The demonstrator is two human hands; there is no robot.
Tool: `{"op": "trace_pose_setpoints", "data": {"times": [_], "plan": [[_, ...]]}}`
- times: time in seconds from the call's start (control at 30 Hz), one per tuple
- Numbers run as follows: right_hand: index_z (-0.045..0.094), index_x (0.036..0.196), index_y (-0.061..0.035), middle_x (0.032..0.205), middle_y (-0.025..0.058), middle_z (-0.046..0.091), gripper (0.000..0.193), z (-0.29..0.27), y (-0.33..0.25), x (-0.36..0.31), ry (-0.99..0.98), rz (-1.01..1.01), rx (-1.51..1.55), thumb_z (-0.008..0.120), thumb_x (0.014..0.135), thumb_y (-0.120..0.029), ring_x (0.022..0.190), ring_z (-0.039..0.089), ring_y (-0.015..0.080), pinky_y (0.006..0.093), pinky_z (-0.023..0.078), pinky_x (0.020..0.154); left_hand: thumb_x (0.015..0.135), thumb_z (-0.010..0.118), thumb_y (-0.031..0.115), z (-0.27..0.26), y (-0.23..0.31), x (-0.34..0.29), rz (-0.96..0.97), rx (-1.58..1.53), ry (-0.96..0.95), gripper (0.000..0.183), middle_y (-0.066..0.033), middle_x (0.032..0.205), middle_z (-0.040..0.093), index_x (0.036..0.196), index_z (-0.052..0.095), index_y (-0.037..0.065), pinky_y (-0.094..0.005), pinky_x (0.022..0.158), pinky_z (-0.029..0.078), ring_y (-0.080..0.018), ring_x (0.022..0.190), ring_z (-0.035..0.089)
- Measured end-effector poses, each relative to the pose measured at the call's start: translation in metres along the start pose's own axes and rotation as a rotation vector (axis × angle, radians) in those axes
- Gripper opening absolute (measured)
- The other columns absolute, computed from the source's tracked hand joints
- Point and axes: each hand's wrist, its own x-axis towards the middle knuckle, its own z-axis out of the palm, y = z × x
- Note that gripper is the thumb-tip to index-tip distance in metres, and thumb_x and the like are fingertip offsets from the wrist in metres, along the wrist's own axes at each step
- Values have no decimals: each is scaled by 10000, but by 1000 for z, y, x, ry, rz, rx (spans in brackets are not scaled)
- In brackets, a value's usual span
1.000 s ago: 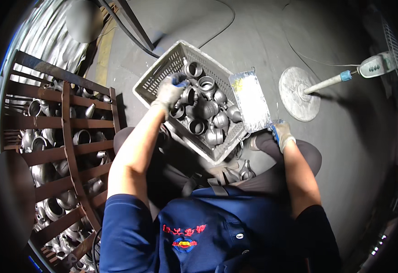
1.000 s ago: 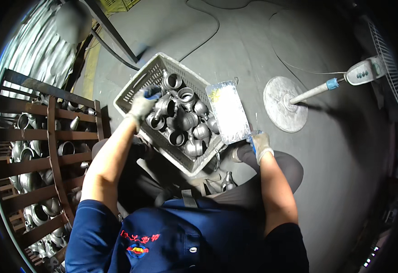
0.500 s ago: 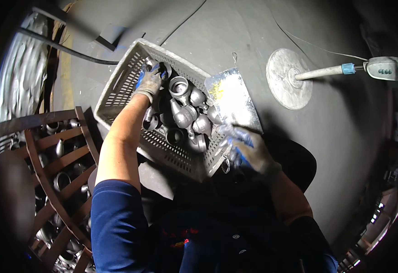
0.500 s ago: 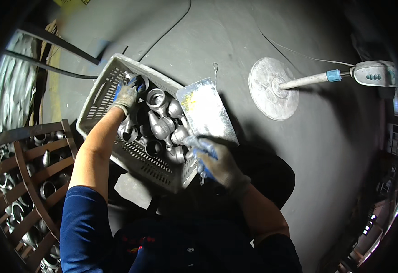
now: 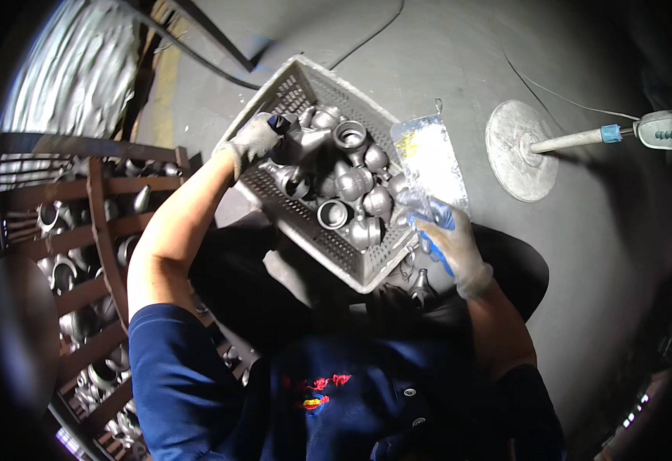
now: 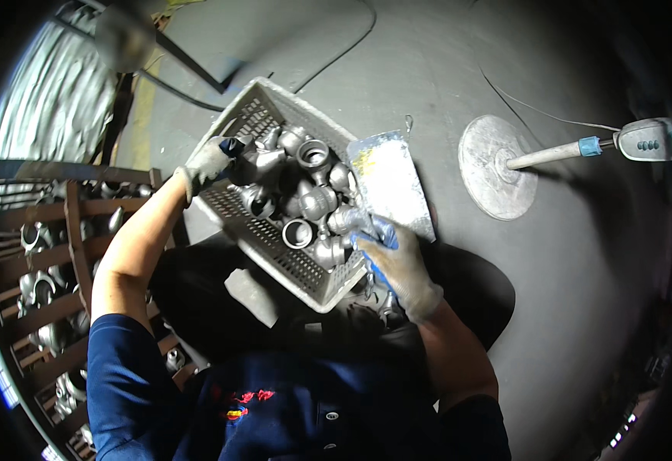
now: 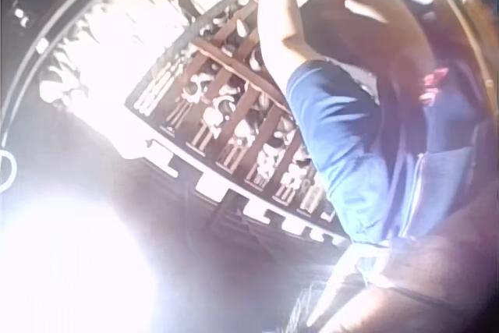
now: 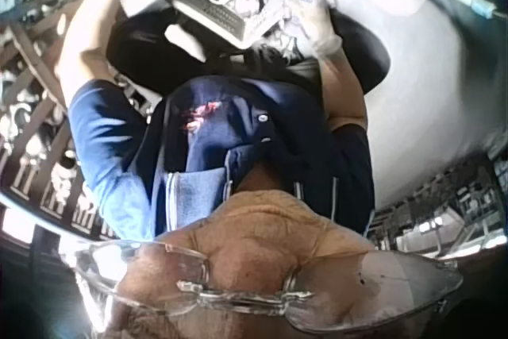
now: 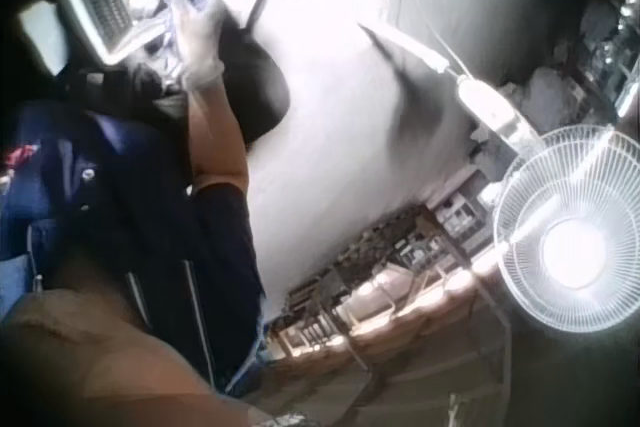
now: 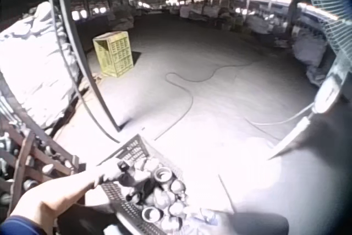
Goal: Scraping the edges and surfaces of metal castings with a deburring tool in a factory setting.
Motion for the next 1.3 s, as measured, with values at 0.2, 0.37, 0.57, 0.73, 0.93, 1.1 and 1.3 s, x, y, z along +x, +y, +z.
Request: {"op": "trace_pose_setpoints", "data": {"times": [0.2, 0.37, 0.57, 0.73, 0.93, 1.1, 1.3], "plan": [[468, 1234, -4, 1104, 60, 558, 472, 30, 0, -3, -158, -251, 217, 658, 802, -15, 974, 558, 110, 240, 477, 846, 776, 563, 17, 14, 17, -136, 681, -80, -13, 147, -8, 682, 581, 913, 614, 11, -209, 551, 422, -45, 640, 526], [580, 1119, -14, 893, 12, 634, 382, 53, -5, -29, -223, -399, 187, 695, 754, -10, 715, 550, 28, 154, 445, 608, 770, 513, 6, 60, 33, -187, 740, -429, 2, 150, 15, 697, 548, 892, 599, -9, -224, 562, 402, -52, 624, 479], [641, 1016, -13, 892, 35, 658, 285, 50, -6, -61, -61, -528, -155, 687, 735, -3, 765, 578, 69, 216, 474, 677, 751, 538, -51, 98, 38, -215, 413, -871, -153, 131, 6, 771, 588, 864, 593, -16, -214, 614, 449, -60, 676, 544], [640, 1011, -30, 901, 60, 664, 290, 46, -14, -72, -192, -716, -437, 694, 728, -56, 818, 608, 112, 252, 478, 755, 730, 567, -38, 122, 32, -228, 498, -924, -230, 232, -61, 905, 628, 954, 625, -22, -260, 744, 468, -120, 840, 574], [597, 1095, -18, 1036, 96, 632, 369, 52, -14, -87, -216, -731, -483, 693, 743, -75, 920, 595, 149, 271, 457, 844, 788, 529, 14, 126, 20, -244, 922, -435, 47, 316, -67, 1010, 627, 1100, 561, -29, -283, 868, 438, -131, 977, 569], [440, 1281, 18, 1221, 140, 536, 483, 50, -14, -116, -57, -800, -369, 600, 844, -110, 1044, 559, 183, 284, 415, 915, 857, 515, 23, 135, 24, -260, 367, -1254, -218, 204, 5, 826, 621, 1052, 569, 51, -125, 420, 357, -2, 545, 512], [455, 1273, 33, 1154, 136, 575, 429, 46, -4, -152, -157, -557, -304, 521, 864, -79, 868, 540, 99, 238, 432, 761, 793, 536, 68, 143, 12, -254, 366, -1265, -99, 309, -78, 866, 638, 1098, 578, 42, -296, 792, 451, -142, 895, 572]]}}
